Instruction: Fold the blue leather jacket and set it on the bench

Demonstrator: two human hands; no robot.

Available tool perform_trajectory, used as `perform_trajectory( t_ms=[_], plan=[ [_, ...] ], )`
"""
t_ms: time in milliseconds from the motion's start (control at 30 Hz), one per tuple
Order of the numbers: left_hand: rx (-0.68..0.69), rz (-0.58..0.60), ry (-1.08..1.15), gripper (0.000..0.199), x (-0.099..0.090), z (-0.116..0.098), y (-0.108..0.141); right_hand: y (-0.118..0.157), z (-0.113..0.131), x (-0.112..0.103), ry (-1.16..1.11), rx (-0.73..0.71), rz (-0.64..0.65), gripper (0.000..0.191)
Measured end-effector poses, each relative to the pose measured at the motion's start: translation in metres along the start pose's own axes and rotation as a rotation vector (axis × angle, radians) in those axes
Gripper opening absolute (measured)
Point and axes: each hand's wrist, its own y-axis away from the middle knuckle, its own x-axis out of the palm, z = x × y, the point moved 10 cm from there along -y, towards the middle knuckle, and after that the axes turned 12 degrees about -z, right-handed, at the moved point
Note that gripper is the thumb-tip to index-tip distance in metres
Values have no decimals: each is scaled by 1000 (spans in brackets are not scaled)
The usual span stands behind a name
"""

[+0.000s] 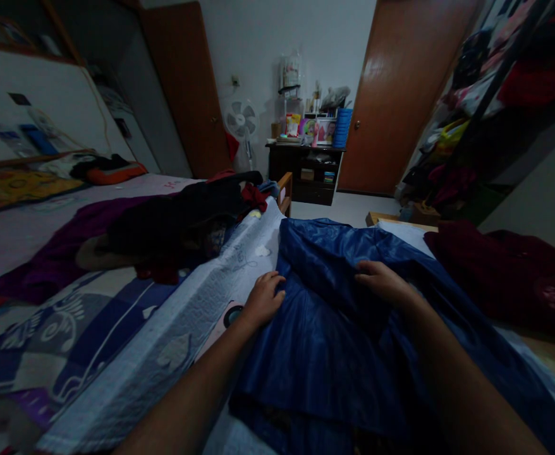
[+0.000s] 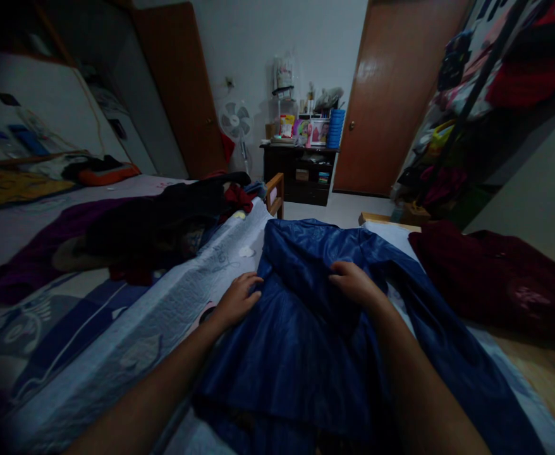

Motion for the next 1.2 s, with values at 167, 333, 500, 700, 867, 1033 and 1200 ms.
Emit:
perform_trajectory(
  t_ms=[167,333,500,700,867,1033,1200],
  plan=[
    [-353,26,604,47,-11,0,1,28,104,47,-558,-217,241,19],
    [-743,115,1023,54,-4,7,22,64,171,107,-757,-423,474,20],
    [-684,-46,852,63,-38,31,17,54,149,124,-739,-362,373,26],
    [-321,-340,193,58,-113,40,-14,22,78,104,70,-312,-192,35],
    [-6,-392,-469,44,-131,4,-26,34,63,148,228,-340,-67,50],
    [114,-391,-686,37,-100,-32,-21,42,64,158,257,-369,-109,55],
    [239,0,-418,45,11,-50,-28,40,60,153,169,-379,-181,47]
  ],
)
